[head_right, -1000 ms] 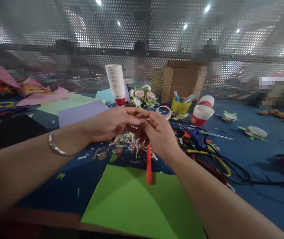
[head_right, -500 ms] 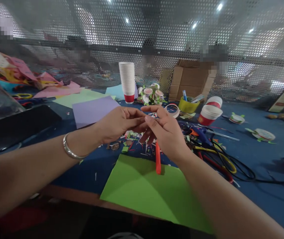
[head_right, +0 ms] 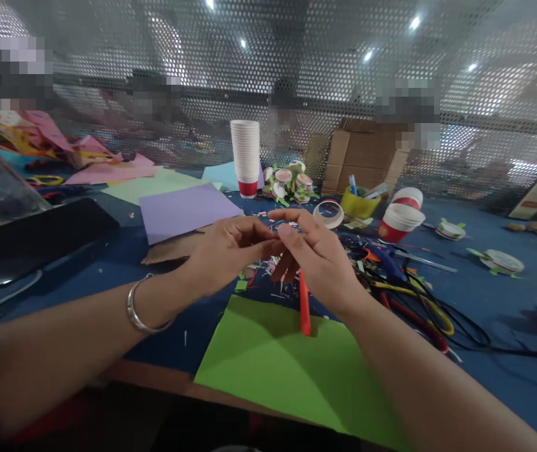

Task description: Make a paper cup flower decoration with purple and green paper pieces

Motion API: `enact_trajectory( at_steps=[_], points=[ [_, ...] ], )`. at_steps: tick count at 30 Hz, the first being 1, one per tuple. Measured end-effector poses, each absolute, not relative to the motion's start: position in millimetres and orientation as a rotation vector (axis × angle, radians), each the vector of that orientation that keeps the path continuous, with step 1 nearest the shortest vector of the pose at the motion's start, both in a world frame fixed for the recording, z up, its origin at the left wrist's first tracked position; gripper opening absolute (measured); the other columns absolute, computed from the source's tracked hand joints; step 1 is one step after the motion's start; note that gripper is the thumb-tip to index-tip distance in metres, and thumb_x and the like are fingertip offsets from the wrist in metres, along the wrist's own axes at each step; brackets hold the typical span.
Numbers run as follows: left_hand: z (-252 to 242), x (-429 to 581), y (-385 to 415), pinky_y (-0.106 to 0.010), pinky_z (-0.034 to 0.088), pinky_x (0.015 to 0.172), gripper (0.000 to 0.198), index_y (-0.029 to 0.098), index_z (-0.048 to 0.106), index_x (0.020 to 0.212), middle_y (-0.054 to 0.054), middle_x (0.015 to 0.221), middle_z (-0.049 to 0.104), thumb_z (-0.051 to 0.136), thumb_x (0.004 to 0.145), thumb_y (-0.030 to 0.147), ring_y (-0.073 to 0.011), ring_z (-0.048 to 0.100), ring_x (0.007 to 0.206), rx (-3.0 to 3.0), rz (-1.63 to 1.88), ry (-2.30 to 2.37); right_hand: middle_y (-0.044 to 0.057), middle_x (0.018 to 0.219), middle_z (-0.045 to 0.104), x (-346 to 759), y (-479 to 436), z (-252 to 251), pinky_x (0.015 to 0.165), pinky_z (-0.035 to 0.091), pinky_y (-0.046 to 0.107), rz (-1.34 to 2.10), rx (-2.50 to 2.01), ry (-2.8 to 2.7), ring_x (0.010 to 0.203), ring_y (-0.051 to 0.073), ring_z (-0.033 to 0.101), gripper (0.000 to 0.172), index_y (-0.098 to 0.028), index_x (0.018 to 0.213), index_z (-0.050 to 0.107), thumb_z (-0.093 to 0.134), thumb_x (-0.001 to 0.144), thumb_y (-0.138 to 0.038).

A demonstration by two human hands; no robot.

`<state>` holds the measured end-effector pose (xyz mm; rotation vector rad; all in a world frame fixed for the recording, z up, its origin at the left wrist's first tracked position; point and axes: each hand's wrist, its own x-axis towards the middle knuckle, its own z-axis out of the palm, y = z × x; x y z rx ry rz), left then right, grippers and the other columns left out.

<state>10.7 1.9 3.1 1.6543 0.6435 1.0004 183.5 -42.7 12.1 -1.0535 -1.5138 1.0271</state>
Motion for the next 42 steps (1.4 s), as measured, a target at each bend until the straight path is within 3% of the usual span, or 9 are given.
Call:
enact_trajectory(
  at_steps=[9,16,22,27,32,35,38,39,42],
  points=[
    [4.9,8.1,-0.1,-0.029,0.052,0.069,0.023,0.02,0.052,0.083,0.002,0.076,0.064,0.074,0.086,0.027,-0.0123,0.063,0.068,1.236,0.888,0.619,0.0,0.07,0.074,181.3,-50.1,10.1,0.065,0.055,0.035,0.737,-1.131,-1.808,0.067,0.021,0.073,0.042,-0.03,0.139,0.057,0.053,0.103,-0.05],
    [17.9,-2.3,4.5,-0.023,0.05,0.073,0.012,0.017,0.06,0.085,0.001,0.078,0.068,0.062,0.096,0.022,-0.0085,0.064,0.072,1.157,0.899,0.568,0.007,0.109,0.077,178.3,-58.9,11.4,0.06,0.058,0.035,0.979,-0.898,-1.677,0.065,0.019,0.074,0.04,-0.03,0.138,0.058,0.05,0.104,-0.049],
    [17.8,-2.8,0.9,-0.028,0.052,0.081,0.015,0.015,0.07,0.092,-0.004,0.09,0.071,0.067,0.093,0.03,-0.0132,0.065,0.084,1.452,0.865,0.524,0.006,0.098,0.076,181.4,-56.9,10.1,0.057,0.056,0.036,1.104,-0.835,-1.549,0.063,0.02,0.07,0.043,-0.03,0.131,0.064,0.047,0.102,-0.057],
    [12.7,-5.1,-2.0,-0.027,0.05,0.069,0.015,0.017,0.068,0.086,-0.003,0.08,0.071,0.073,0.088,0.031,-0.0151,0.066,0.074,1.794,0.953,0.628,0.005,0.086,0.076,180.0,-54.4,6.0,0.06,0.056,0.036,1.127,-0.899,-1.567,0.061,0.019,0.068,0.048,-0.029,0.137,0.059,0.047,0.101,-0.059],
    [16.5,-9.7,9.1,-0.024,0.047,0.063,0.021,0.019,0.062,0.081,-0.001,0.073,0.07,0.059,0.096,0.033,-0.0135,0.066,0.069,2.018,1.02,0.885,0.007,0.096,0.078,179.0,-52.9,6.4,0.056,0.056,0.036,1.103,-0.917,-1.594,0.062,0.021,0.072,0.049,-0.027,0.138,0.056,0.047,0.102,-0.058],
    [17.1,-16.9,28.6,-0.027,0.049,0.067,0.044,0.018,0.059,0.07,-0.005,0.07,0.069,0.039,0.104,0.038,-0.014,0.064,0.065,2.046,1.037,1.0,0.009,0.104,0.079,178.7,-51.9,8.6,0.054,0.056,0.036,1.045,-0.91,-1.586,0.062,0.021,0.074,0.046,-0.027,0.136,0.057,0.042,0.104,-0.056],
    [16.6,-26.0,43.1,-0.034,0.047,0.093,0.017,0.016,0.067,0.103,-0.011,0.112,0.073,0.06,0.094,0.029,-0.0229,0.065,0.105,2.298,1.137,1.051,0.008,0.101,0.079,179.3,-49.3,9.6,0.053,0.057,0.034,1.02,-0.952,-1.599,0.06,0.019,0.073,0.046,-0.025,0.134,0.057,0.042,0.104,-0.057],
    [17.2,-28.2,44.1,-0.038,0.044,0.099,0.026,0.017,0.066,0.115,-0.012,0.123,0.07,0.063,0.092,0.03,-0.0264,0.061,0.115,2.392,1.128,1.059,0.008,0.099,0.079,179.9,-48.0,9.8,0.052,0.057,0.033,1.018,-0.975,-1.606,0.059,0.018,0.073,0.046,-0.024,0.132,0.058,0.043,0.104,-0.057],
    [21.3,-29.5,32.7,-0.038,0.044,0.09,0.018,0.019,0.074,0.098,-0.009,0.1,0.073,0.065,0.092,0.033,-0.0256,0.063,0.097,2.569,0.915,0.959,0.005,0.091,0.078,183.8,-43.8,10.7,0.051,0.057,0.029,0.954,-1.05,-1.62,0.055,0.015,0.071,0.044,-0.022,0.126,0.061,0.048,0.102,-0.057]
  ],
)
